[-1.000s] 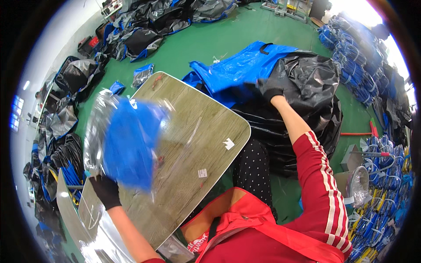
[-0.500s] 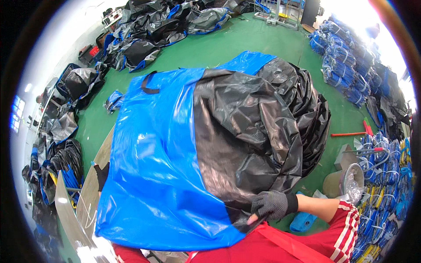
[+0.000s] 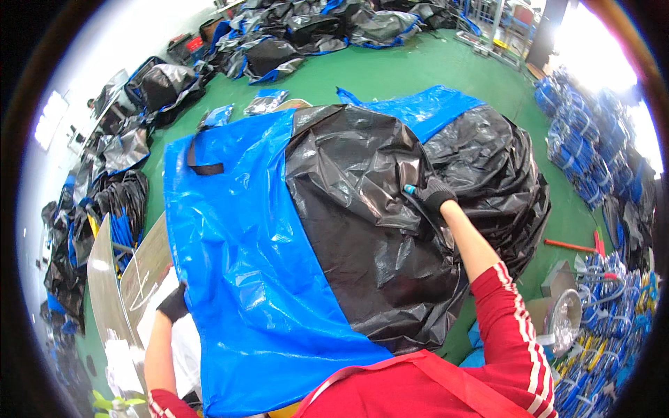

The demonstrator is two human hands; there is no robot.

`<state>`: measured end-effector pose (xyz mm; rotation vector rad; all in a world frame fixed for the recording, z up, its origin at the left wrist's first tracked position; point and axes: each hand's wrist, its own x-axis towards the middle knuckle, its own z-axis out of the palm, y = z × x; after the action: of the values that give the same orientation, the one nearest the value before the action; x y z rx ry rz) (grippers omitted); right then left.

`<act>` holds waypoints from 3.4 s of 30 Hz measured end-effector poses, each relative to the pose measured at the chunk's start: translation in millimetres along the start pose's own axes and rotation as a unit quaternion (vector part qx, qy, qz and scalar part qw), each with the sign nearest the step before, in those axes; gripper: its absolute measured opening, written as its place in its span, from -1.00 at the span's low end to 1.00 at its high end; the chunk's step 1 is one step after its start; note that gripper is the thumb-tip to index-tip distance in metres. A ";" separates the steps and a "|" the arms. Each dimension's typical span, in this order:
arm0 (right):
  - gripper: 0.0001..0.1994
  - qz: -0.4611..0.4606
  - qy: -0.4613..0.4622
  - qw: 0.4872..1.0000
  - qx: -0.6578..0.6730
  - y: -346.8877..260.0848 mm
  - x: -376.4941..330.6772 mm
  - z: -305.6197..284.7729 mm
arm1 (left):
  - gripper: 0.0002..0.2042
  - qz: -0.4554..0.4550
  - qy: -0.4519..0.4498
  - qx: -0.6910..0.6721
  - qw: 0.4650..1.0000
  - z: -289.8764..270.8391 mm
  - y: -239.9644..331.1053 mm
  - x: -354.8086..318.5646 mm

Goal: The person folds blue and black plastic bags, places them into clear plastic packaging, and seals the packages. The person repeats this process multiple times, handling each bag individually and stacking the finished packages on the table.

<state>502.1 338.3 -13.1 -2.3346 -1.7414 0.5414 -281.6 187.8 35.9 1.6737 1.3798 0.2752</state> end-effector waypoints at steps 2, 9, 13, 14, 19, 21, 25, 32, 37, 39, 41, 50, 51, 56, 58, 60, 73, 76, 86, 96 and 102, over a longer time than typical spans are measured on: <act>-0.39 -0.065 -0.011 0.995 0.071 -3.4 0.8 27.1 | -0.46 -0.180 0.162 -0.353 0.904 8.2 -23.5 22.6; -0.62 -0.151 0.194 0.933 0.262 10.8 6.3 -27.3 | -0.43 -0.067 0.494 -0.059 0.865 14.1 -49.9 10.7; -0.70 -0.104 0.181 0.959 0.192 13.2 13.2 -65.3 | -0.40 -0.271 0.472 0.074 0.836 15.8 -76.3 -52.3; -0.71 -0.208 0.155 0.934 0.246 15.2 17.9 -72.6 | -0.40 -0.319 0.444 0.156 0.823 20.4 -75.4 -55.6; -0.60 0.065 0.027 0.884 0.462 13.8 47.2 -68.2 | -0.35 -0.193 0.521 0.395 0.732 63.6 44.1 22.5; -0.66 -0.135 0.002 0.954 0.270 4.0 60.5 -60.6 | -0.35 0.049 0.506 0.441 0.740 102.1 126.6 92.4; -0.73 -0.318 0.110 0.915 -0.224 -31.0 47.3 -43.4 | -0.37 0.320 0.323 0.373 0.809 181.4 252.8 217.9; -0.75 -0.227 0.132 0.965 0.024 -42.5 -35.5 -55.9 | -0.26 0.286 0.264 0.291 0.874 238.4 257.6 286.6; -0.61 -0.216 0.183 0.955 0.090 -10.3 -18.1 -112.8 | -0.25 0.272 0.266 0.328 0.865 238.4 252.5 294.4; -0.57 -0.220 0.033 0.968 0.119 -15.9 1.5 -131.7 | -0.27 0.245 0.248 0.345 0.871 238.5 263.9 295.6; -0.55 -0.272 0.122 0.934 0.195 -41.8 30.8 -142.0 | -0.28 0.251 0.254 0.342 0.869 241.3 276.8 293.5; -0.29 -0.284 0.056 0.945 -0.153 -189.5 111.8 -107.2 | -0.23 0.320 0.156 0.339 0.871 279.3 285.7 286.4; -0.17 -0.318 0.089 0.926 -0.184 -206.9 120.7 -110.9 | -0.24 0.315 0.154 0.345 0.871 279.3 288.3 283.3; -0.21 -0.314 0.119 0.924 -0.184 -323.6 153.6 -81.8 | -0.36 0.333 0.215 0.299 0.868 248.5 298.0 231.1; -0.53 -0.258 0.192 0.947 -0.007 -364.8 143.0 -62.7 | -0.39 0.227 0.169 0.290 0.914 230.0 280.6 199.0; -0.63 -0.345 0.250 0.905 -0.012 -388.3 112.1 -50.9 | -0.30 0.189 0.208 0.336 0.899 211.5 251.2 189.9; -0.43 -0.617 -0.031 0.772 -0.152 -104.6 -134.6 -57.0 | -0.31 0.209 0.180 0.309 0.910 159.9 197.1 201.7; -0.46 -0.572 -0.062 0.795 -0.189 -77.9 -130.8 -35.4 | -0.34 0.184 0.166 0.292 0.924 136.5 188.3 123.2; -0.46 -0.489 -0.198 0.802 -0.281 -110.4 -148.3 -38.9 | -0.45 -0.157 0.256 0.138 0.944 44.8 93.4 -154.9; -0.20 -0.381 0.082 0.852 -0.350 -218.6 -77.9 -8.8 | -0.40 -0.279 0.292 -0.308 0.861 115.7 -27.6 -241.3; -0.12 -0.374 0.070 0.852 -0.360 -182.0 -39.5 46.8 | -0.38 -0.410 0.300 -0.372 0.777 214.0 49.0 -254.5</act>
<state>312.7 351.7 15.4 -1.6572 -2.8540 -0.4840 -194.7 -136.7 46.8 0.2287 1.9703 0.7569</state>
